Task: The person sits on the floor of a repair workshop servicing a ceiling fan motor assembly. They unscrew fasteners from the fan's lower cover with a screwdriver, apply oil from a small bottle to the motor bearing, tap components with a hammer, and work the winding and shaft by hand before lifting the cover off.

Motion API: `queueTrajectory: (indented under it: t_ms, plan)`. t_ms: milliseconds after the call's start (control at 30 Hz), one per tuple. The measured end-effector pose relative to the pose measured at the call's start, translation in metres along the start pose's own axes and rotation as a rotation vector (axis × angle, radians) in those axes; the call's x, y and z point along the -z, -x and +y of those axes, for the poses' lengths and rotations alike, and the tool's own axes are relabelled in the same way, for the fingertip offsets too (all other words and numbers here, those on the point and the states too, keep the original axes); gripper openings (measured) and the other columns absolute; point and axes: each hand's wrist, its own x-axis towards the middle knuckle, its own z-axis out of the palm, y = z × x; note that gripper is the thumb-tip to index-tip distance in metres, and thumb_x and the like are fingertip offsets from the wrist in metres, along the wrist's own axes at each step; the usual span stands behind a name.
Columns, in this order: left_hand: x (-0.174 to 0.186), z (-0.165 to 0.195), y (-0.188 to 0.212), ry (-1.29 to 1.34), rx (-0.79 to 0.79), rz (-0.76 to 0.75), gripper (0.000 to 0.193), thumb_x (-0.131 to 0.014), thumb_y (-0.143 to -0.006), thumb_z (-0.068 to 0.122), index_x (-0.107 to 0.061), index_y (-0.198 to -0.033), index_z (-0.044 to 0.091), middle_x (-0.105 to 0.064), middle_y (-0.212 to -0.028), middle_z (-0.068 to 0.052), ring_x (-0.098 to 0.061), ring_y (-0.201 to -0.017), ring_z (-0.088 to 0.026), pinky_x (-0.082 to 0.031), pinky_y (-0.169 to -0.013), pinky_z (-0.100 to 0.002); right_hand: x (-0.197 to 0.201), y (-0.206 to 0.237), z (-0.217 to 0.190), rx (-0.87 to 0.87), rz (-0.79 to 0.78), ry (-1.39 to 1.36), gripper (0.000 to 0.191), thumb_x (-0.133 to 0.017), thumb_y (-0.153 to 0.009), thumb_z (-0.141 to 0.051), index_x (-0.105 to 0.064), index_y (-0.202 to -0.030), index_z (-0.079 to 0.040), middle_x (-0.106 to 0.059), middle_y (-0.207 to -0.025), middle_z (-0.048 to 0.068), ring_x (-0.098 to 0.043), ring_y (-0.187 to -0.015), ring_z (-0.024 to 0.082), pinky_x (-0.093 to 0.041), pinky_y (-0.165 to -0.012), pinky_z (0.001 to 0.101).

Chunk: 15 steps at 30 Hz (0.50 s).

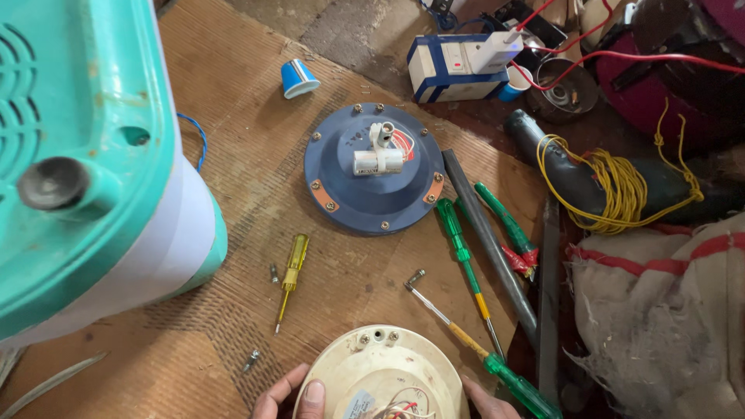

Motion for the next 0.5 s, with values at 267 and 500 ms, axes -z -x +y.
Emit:
queueTrajectory:
  t_ms: [267,500]
  plan:
    - [-0.007,-0.029,0.003,0.037,-0.150,0.071,0.051,-0.077,-0.082,0.032,-0.066,-0.114,-0.006,-0.078,-0.095,-0.018,-0.075,-0.088,-0.025,-0.058,-0.089,-0.040,0.009,-0.009,-0.005,-0.043,-0.237,-0.004,0.071,-0.069,-0.093,-0.033,-0.041,-0.156,-0.012,-0.055,-0.150,0.012,-0.050,-0.144,0.023,-0.033,-0.122,0.0344]
    - [0.006,-0.044,-0.026,-0.138,-0.183,-0.240,0.090,-0.086,-0.069,0.041,-0.054,-0.135,-0.009,-0.079,-0.106,-0.020,-0.077,-0.101,-0.026,-0.055,-0.099,-0.041,0.004,-0.002,-0.010,0.049,-0.031,-0.020,0.064,-0.069,-0.091,-0.025,-0.049,-0.149,-0.006,-0.062,-0.141,0.017,-0.055,-0.138,0.029,-0.035,-0.118,0.0405]
